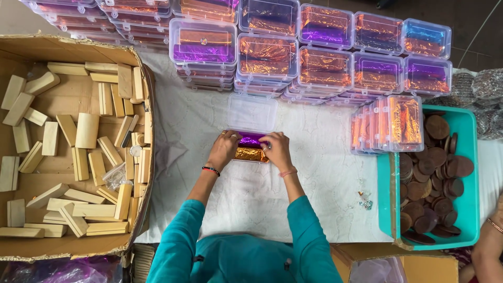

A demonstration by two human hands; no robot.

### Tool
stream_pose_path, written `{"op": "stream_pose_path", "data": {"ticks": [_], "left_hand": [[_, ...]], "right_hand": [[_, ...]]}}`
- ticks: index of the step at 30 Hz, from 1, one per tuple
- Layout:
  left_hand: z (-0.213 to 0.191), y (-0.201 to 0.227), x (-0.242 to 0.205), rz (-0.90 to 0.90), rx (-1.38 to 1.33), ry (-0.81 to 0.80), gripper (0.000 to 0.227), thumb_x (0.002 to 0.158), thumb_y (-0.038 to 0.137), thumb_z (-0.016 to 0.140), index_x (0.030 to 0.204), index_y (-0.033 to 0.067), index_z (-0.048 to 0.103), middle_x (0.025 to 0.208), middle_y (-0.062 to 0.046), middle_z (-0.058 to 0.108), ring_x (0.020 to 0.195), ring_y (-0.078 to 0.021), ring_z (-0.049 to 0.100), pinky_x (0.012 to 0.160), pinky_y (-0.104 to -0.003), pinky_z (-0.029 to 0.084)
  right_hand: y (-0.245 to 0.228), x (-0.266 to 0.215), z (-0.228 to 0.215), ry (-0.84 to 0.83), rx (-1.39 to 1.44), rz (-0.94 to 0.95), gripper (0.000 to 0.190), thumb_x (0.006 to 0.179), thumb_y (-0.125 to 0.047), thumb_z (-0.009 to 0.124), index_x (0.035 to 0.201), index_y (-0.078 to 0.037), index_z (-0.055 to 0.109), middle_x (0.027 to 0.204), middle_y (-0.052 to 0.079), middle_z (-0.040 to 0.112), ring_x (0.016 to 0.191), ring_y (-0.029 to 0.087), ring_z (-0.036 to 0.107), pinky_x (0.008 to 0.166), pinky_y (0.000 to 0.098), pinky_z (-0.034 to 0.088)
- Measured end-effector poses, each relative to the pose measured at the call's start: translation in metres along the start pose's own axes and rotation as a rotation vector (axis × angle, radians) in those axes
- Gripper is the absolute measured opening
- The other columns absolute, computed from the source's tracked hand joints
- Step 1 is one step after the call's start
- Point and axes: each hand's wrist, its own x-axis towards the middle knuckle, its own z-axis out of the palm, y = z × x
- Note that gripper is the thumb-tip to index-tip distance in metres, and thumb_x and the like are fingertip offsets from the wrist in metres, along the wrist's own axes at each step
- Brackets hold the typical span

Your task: Wrapping small wooden blocks in foil and placing them into clear plastic containers, then stacking the boxes.

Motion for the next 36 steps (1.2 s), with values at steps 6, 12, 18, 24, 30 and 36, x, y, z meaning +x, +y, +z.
{"op": "stream_pose_path", "data": {"ticks": [6,12,18,24,30,36], "left_hand": [[-0.015,0.014,-0.007,-0.276,-0.258,0.225,0.021,0.095,0.006,0.061,0.112,0.0025,0.072,0.114,-0.016,0.071,0.107,-0.0322,0.066,0.098,-0.042,0.053],[0.034,-0.029,-0.051,-0.757,-0.942,0.325,0.057,0.107,0.043,0.036,0.147,0.0057,0.050,0.146,-0.013,0.059,0.136,-0.0254,0.054,0.114,-0.037,0.040],[0.019,-0.007,-0.055,-0.846,-1.164,0.338,0.070,0.105,0.053,0.032,0.155,0.0042,0.040,0.151,-0.013,0.053,0.144,-0.0255,0.047,0.120,-0.037,0.033],[0.056,-0.029,-0.071,-0.493,-0.431,0.203,0.048,0.106,0.026,0.054,0.148,0.0040,0.053,0.151,-0.016,0.057,0.138,-0.0292,0.059,0.117,-0.040,0.047],[0.039,0.006,-0.101,-0.567,-0.785,0.221,0.058,0.102,0.016,0.059,0.156,0.0090,0.039,0.148,-0.015,0.052,0.122,-0.0262,0.059,0.101,-0.040,0.052],[0.041,0.024,-0.145,-0.773,-1.046,0.191,0.058,0.099,0.014,0.055,0.156,0.0154,0.043,0.138,-0.007,0.061,0.092,-0.0127,0.064,0.082,-0.033,0.063]], "right_hand": [[0.030,0.029,0.009,0.172,0.800,0.480,0.034,0.091,-0.019,0.067,0.124,-0.012,0.064,0.121,0.002,0.069,0.108,0.016,0.065,0.098,0.0379,0.053],[0.043,0.015,0.018,-0.002,1.088,0.632,0.062,0.104,-0.054,0.024,0.132,-0.014,0.063,0.132,0.011,0.069,0.120,0.019,0.061,0.111,0.0412,0.035],[0.034,-0.061,0.037,0.112,0.666,0.100,0.006,0.094,-0.011,0.071,0.096,-0.006,0.073,0.148,0.020,0.062,0.143,0.030,0.048,0.118,0.0459,0.037],[-0.007,-0.084,0.033,0.202,0.763,0.274,0.030,0.093,0.000,0.068,0.121,-0.010,0.068,0.137,0.012,0.067,0.135,0.026,0.059,0.114,0.0365,0.045],[-0.040,-0.108,0.004,0.160,0.718,0.151,0.058,0.084,0.001,0.073,0.139,-0.008,0.056,0.140,0.014,0.058,0.136,0.028,0.050,0.115,0.0377,0.038],[-0.035,-0.165,0.007,0.163,0.582,0.086,0.065,0.075,-0.001,0.085,0.136,-0.010,0.063,0.144,0.014,0.062,0.136,0.027,0.057,0.113,0.0372,0.046]]}}
